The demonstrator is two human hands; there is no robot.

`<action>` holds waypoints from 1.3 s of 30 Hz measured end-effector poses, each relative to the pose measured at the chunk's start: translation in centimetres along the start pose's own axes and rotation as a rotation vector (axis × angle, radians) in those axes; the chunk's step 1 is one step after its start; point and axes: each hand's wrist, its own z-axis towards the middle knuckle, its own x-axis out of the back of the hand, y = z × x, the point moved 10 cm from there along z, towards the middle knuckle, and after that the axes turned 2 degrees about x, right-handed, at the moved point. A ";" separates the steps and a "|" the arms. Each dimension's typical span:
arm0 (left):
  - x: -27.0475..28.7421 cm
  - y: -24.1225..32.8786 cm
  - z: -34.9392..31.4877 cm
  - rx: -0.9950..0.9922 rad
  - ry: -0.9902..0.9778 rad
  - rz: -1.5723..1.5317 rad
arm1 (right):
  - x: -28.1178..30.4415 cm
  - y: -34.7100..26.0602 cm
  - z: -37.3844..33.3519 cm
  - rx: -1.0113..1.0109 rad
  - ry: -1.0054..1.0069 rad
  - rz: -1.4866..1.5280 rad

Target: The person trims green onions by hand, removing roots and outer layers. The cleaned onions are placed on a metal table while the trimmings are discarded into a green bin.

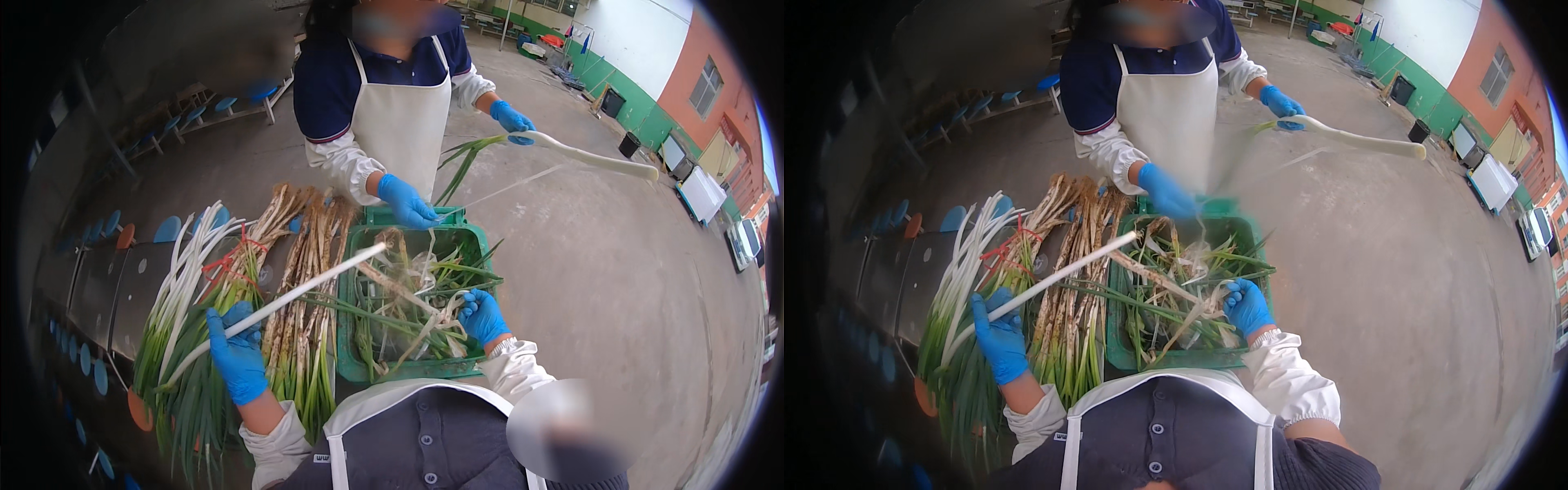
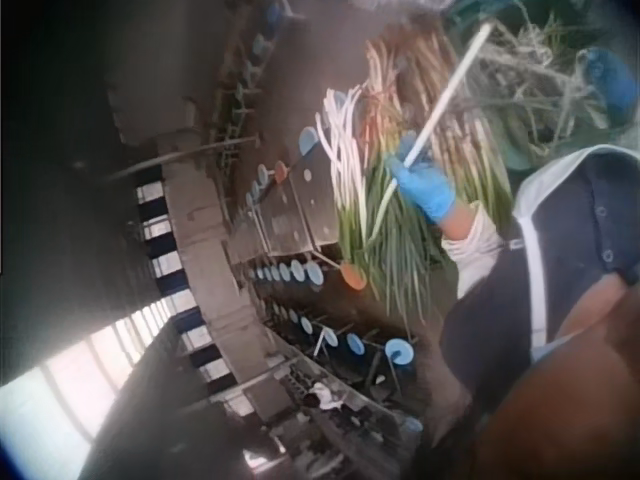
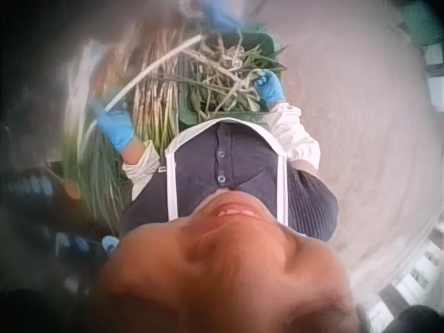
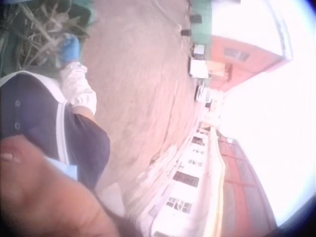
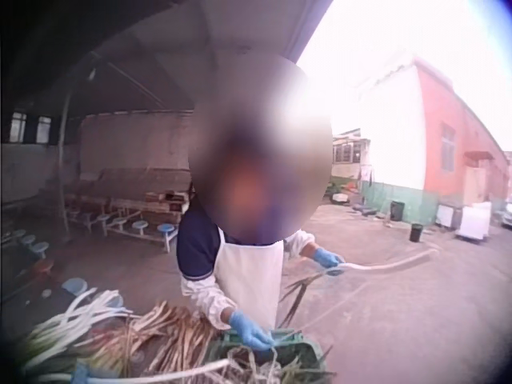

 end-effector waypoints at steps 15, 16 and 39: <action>-2.4 1.3 0.9 0.045 0.090 -0.074 | -24.1 -3.3 -6.9 0.465 -0.327 -1.058; -2.9 0.9 1.0 0.077 0.062 -0.066 | -26.9 -2.5 -7.6 0.534 -0.453 -1.017; -1.8 2.2 -1.9 0.052 0.121 -0.085 | -28.8 -1.0 -9.4 0.305 -0.192 -1.070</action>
